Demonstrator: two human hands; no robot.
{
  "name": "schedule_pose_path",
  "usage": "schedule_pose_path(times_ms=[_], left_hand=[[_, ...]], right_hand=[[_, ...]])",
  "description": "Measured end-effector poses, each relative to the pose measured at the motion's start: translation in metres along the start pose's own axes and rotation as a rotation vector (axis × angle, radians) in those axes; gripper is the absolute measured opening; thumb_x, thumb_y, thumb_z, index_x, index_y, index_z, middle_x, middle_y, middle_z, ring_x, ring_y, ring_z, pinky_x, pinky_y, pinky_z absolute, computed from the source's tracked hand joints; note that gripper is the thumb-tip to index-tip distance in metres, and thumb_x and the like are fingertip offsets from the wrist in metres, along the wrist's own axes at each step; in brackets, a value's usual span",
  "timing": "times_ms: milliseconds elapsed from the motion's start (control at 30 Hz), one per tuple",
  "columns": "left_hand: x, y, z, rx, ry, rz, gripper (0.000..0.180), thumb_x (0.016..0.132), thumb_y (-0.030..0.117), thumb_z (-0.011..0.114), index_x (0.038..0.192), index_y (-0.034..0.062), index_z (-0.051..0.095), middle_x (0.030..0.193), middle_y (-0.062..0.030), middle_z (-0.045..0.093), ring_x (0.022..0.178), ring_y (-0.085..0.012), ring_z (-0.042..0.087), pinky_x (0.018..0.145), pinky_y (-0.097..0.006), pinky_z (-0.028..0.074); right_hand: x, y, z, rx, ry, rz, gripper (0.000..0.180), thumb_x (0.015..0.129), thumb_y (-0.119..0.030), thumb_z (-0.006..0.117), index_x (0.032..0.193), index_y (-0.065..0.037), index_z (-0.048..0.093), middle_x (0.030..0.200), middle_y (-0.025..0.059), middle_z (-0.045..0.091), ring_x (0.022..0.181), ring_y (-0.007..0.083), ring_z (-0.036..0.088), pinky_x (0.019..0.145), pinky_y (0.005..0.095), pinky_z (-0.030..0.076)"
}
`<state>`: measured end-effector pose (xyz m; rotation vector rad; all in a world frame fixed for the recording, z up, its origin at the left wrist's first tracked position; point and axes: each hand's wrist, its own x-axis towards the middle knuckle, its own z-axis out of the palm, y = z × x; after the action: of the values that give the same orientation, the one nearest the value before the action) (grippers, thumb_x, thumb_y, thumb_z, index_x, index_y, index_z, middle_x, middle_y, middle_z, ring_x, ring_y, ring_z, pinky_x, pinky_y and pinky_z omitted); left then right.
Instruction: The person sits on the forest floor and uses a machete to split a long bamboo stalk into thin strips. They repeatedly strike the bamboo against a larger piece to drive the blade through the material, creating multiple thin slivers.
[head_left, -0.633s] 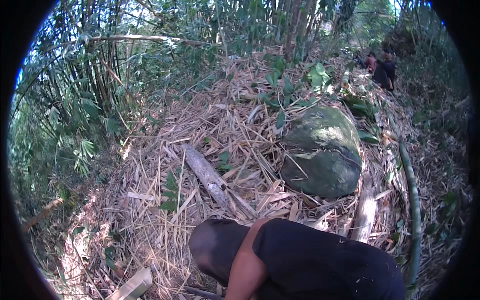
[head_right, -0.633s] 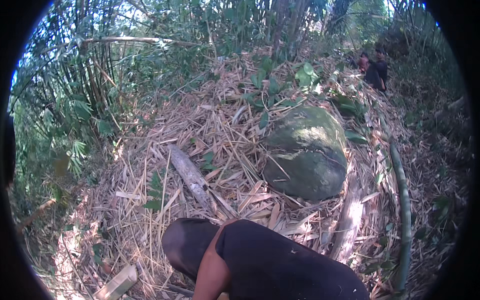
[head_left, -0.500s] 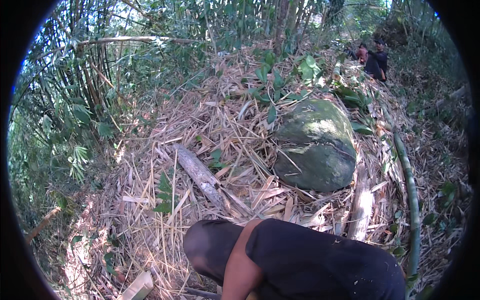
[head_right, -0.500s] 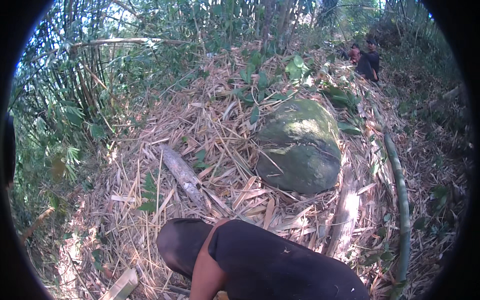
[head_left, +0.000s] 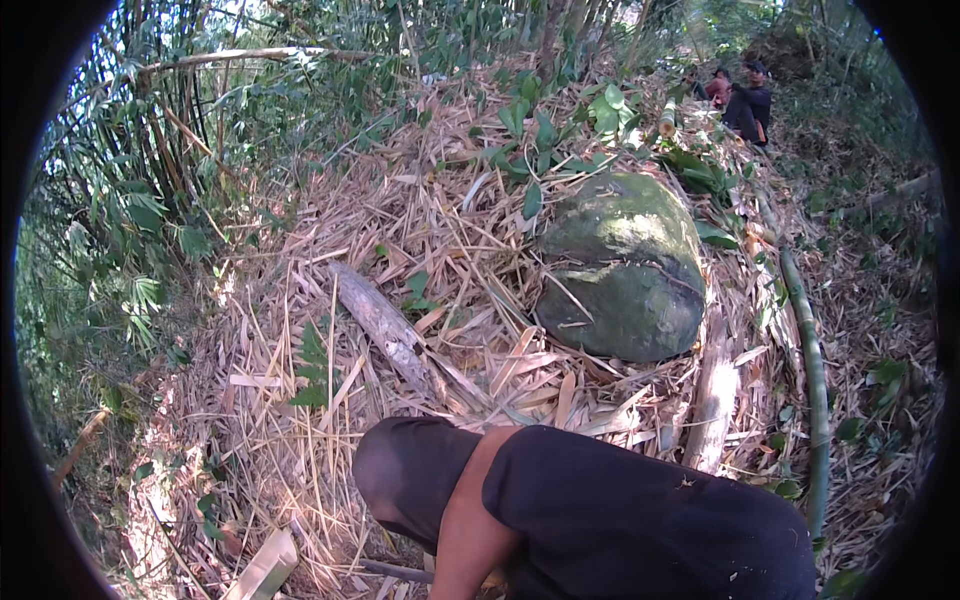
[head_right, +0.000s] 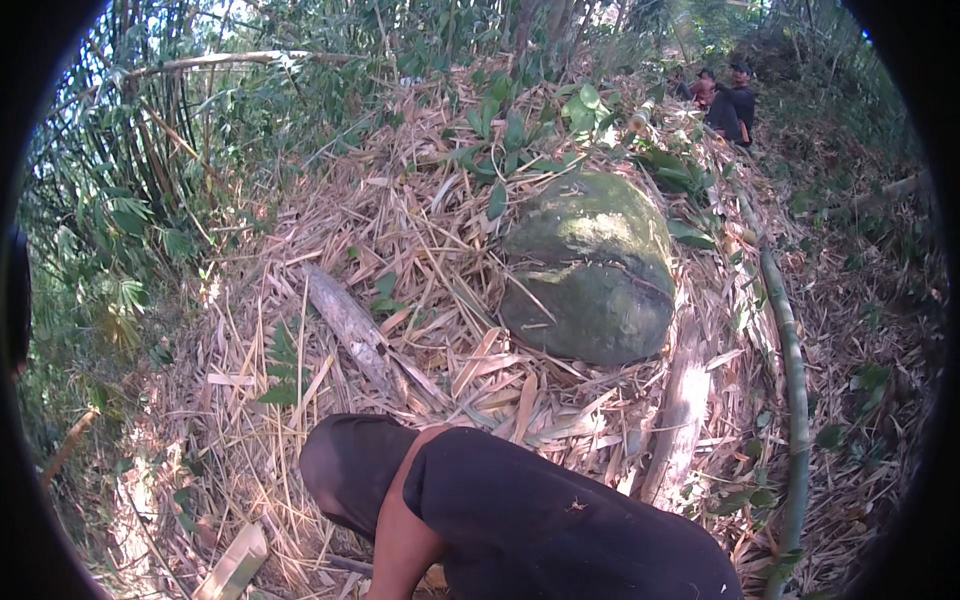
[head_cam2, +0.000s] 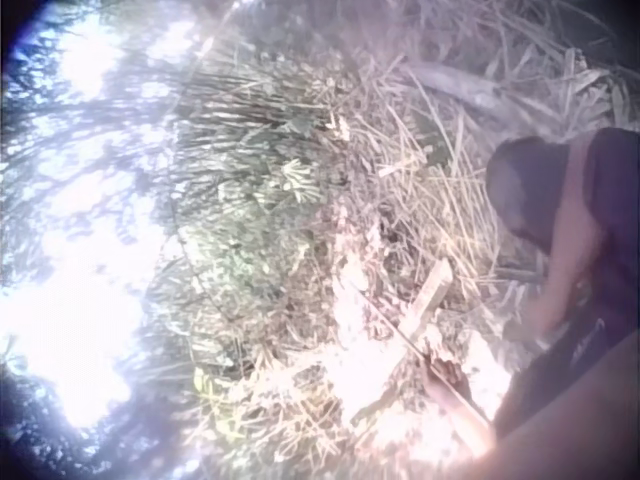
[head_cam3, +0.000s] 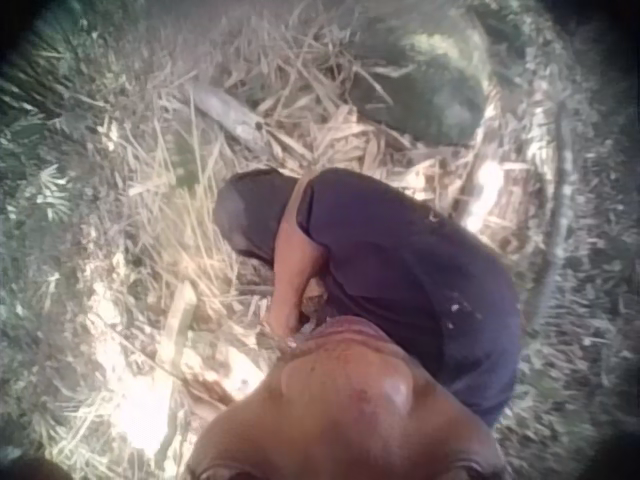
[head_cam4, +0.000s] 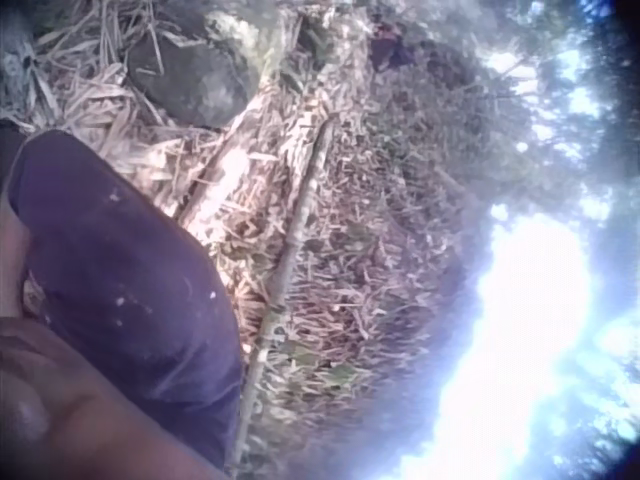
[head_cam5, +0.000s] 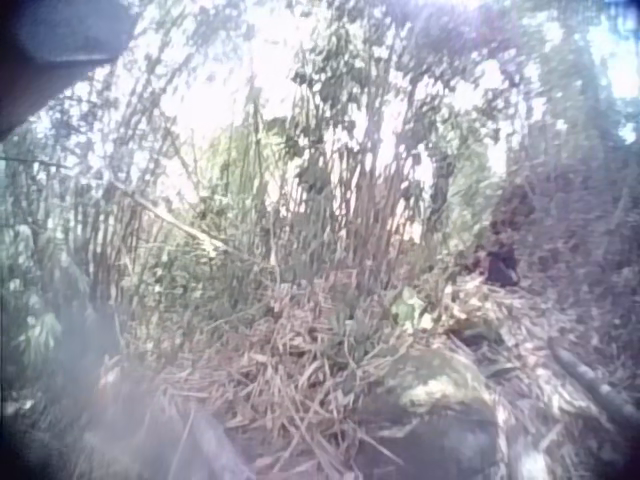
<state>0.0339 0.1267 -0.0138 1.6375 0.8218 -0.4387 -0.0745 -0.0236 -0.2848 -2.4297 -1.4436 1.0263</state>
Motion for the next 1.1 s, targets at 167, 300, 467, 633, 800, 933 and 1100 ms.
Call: schedule_pose_path(times_ms=[167,300,467,633,800,933,1100], left_hand=[[-0.005,-0.002,0.007,-0.004,0.002,-0.022,0.069,0.097,0.047,0.047,0.153,0.0111,0.031,0.159,-0.0126,0.028,0.148,-0.0257,0.022,0.118,-0.040,0.019],[-0.004,-0.005,0.015,-0.058,-0.108,-0.003,0.067,0.097,0.045,0.048,0.153,0.0110,0.032,0.160,-0.0129,0.024,0.148,-0.0268,0.020,0.118,-0.041,0.017],[0.000,-0.001,0.005,-0.262,-0.027,0.091,0.045,0.098,0.034,0.050,0.135,0.0085,0.053,0.109,-0.0122,0.045,0.098,-0.0204,0.040,0.080,-0.036,0.032],[0.028,-0.008,0.013,-0.342,-0.265,0.195,0.038,0.097,0.030,0.054,0.127,0.0069,0.057,0.052,0.0076,0.030,0.038,-0.0049,0.027,0.034,-0.022,0.022],[0.024,-0.007,-0.010,-0.341,-0.316,0.203,0.035,0.097,0.015,0.057,0.130,0.0056,0.050,0.055,0.0067,0.036,0.040,-0.0039,0.031,0.039,-0.021,0.027],[0.019,-0.013,-0.022,-0.403,-0.356,0.274,0.035,0.097,0.011,0.056,0.130,0.0041,0.049,0.054,0.0061,0.037,0.040,-0.0041,0.032,0.038,-0.021,0.026],[0.012,-0.016,-0.025,-0.369,-0.340,0.370,0.038,0.095,0.007,0.055,0.132,0.0039,0.050,0.059,0.0064,0.043,0.044,-0.0030,0.036,0.040,-0.021,0.029]], right_hand=[[-0.030,0.013,-0.006,-0.021,-0.106,0.107,0.023,0.082,-0.029,0.070,0.092,-0.009,0.071,0.098,0.0114,0.068,0.081,0.0282,0.067,0.066,0.0489,0.052],[-0.050,0.009,-0.011,-0.024,-0.182,0.178,0.022,0.082,-0.030,0.072,0.091,-0.010,0.071,0.101,0.0102,0.068,0.083,0.0267,0.067,0.067,0.0482,0.052],[-0.054,-0.013,-0.014,0.238,-0.192,0.378,0.032,0.079,-0.034,0.070,0.099,-0.009,0.072,0.105,0.0097,0.070,0.093,0.0276,0.067,0.077,0.0472,0.052],[-0.077,-0.004,0.028,0.549,-0.301,0.565,0.051,0.075,-0.041,0.068,0.114,-0.007,0.068,0.111,0.0110,0.070,0.104,0.0298,0.067,0.087,0.0477,0.051],[-0.052,0.001,0.025,0.514,-0.336,0.761,0.078,0.075,-0.037,0.069,0.132,0.008,0.042,0.111,0.0182,0.068,0.102,0.0320,0.068,0.083,0.0460,0.055],[-0.037,0.002,0.032,0.499,-0.265,0.816,0.082,0.076,-0.029,0.069,0.135,0.014,0.032,0.110,0.0212,0.068,0.098,0.0326,0.069,0.082,0.0448,0.055],[-0.038,0.009,-0.029,1.267,-0.038,0.834,0.060,0.082,-0.030,0.067,0.125,0.008,0.049,0.096,0.0156,0.069,0.077,0.0272,0.068,0.074,0.0413,0.054]])
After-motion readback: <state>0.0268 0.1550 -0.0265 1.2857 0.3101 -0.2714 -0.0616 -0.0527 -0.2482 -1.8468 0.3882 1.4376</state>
